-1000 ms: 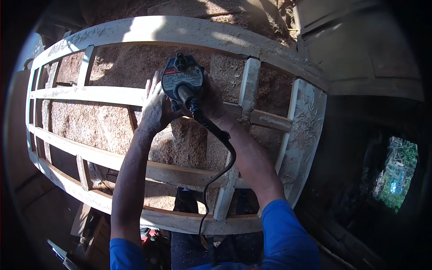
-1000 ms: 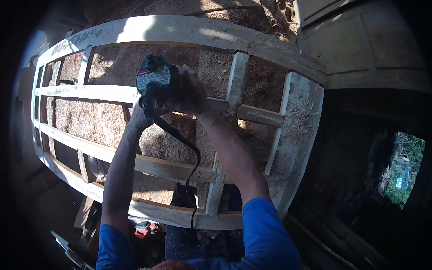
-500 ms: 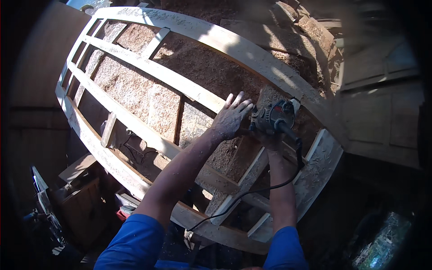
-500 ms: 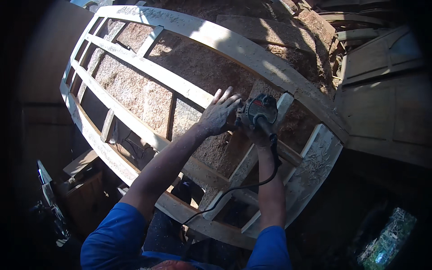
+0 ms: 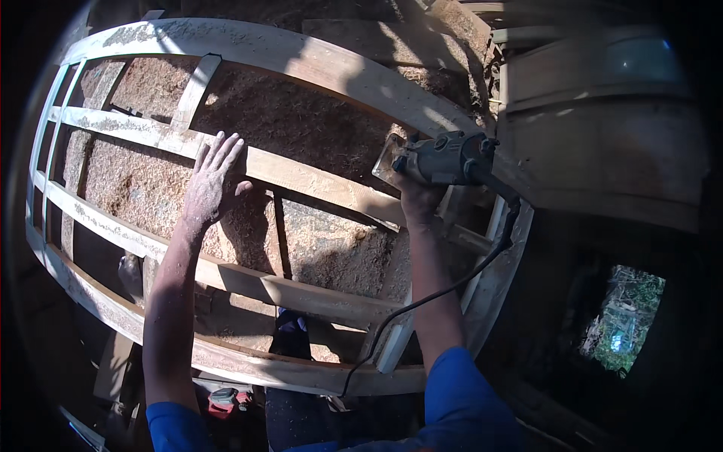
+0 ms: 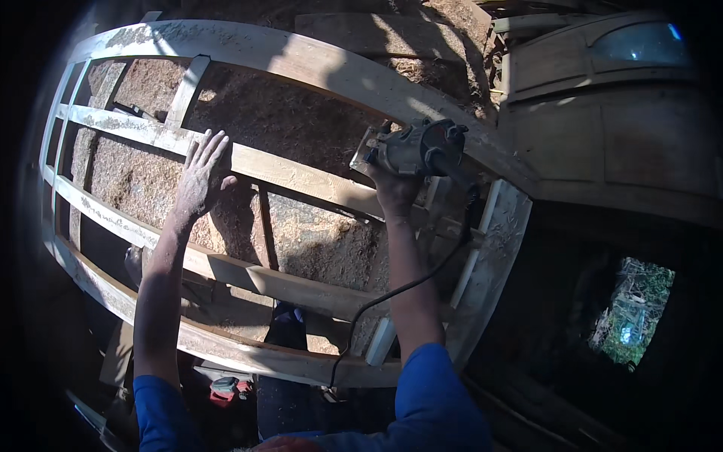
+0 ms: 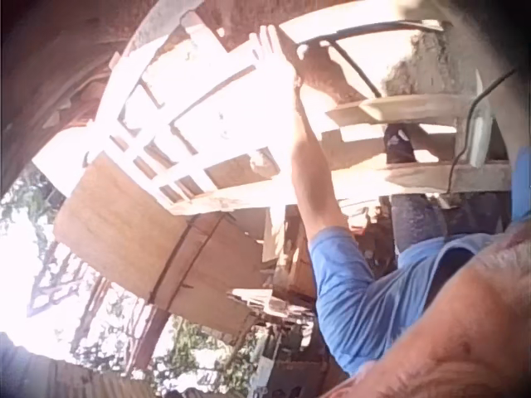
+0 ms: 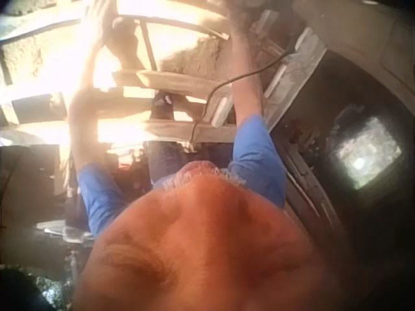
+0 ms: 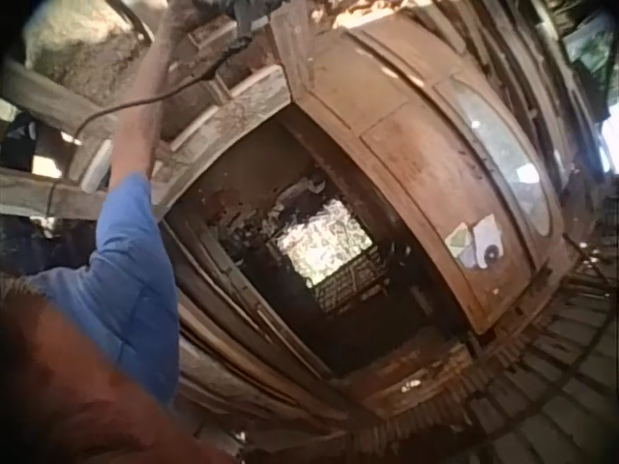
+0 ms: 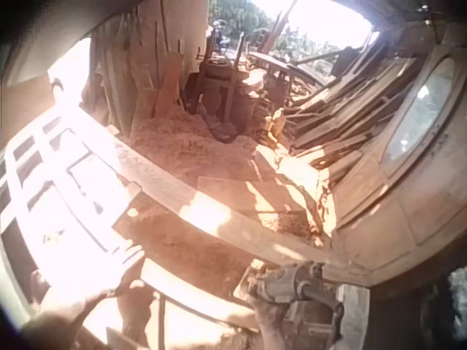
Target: The person uses a handheld power router to smooth the inner edges of a wooden frame, moving the tool along the wood while sawdust accumulates on their hands and the workspace.
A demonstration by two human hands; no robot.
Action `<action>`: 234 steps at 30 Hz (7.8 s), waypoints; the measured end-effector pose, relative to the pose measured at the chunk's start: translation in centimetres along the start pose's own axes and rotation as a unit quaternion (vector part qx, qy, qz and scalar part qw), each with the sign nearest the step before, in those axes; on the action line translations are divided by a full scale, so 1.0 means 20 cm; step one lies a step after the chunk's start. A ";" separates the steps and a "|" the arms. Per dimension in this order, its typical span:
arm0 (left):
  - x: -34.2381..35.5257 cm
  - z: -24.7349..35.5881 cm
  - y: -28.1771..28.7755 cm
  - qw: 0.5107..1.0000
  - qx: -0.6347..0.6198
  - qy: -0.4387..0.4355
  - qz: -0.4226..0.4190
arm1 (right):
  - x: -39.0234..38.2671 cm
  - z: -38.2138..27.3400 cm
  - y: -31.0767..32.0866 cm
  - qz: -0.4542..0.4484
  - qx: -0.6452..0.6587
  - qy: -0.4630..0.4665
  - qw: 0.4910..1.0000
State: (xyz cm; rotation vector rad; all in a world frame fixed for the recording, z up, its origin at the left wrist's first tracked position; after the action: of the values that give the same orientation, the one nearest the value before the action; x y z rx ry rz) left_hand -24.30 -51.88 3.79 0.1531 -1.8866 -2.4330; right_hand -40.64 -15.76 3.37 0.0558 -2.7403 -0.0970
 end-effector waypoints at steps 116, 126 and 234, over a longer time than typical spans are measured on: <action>1.04 1.33 -0.37 0.976 -0.066 -0.201 -0.062 | 0.33 0.55 0.00 -0.170 -0.361 0.274 0.875; 1.04 1.35 -0.39 0.976 -0.063 -0.196 -0.075 | 0.42 0.31 0.08 -0.176 -0.048 -0.006 0.983; 1.15 2.32 -0.63 0.945 -0.228 -0.214 0.098 | 0.48 0.33 1.13 -0.115 -0.072 0.009 0.991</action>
State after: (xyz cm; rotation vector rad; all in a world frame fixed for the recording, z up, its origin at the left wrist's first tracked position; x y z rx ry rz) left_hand -52.23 -6.45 2.07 -0.5989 -1.2990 -2.8301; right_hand -52.62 6.68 2.71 0.3321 -2.6900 -0.3549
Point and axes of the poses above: each hand's wrist, its own x-axis towards the middle knuckle, its own y-axis out of the back of the hand, z = x × y, the point moved 10 cm from there along x, towards the middle knuckle, and after that the axes turned 5 degrees about y, right-handed, at the moved point
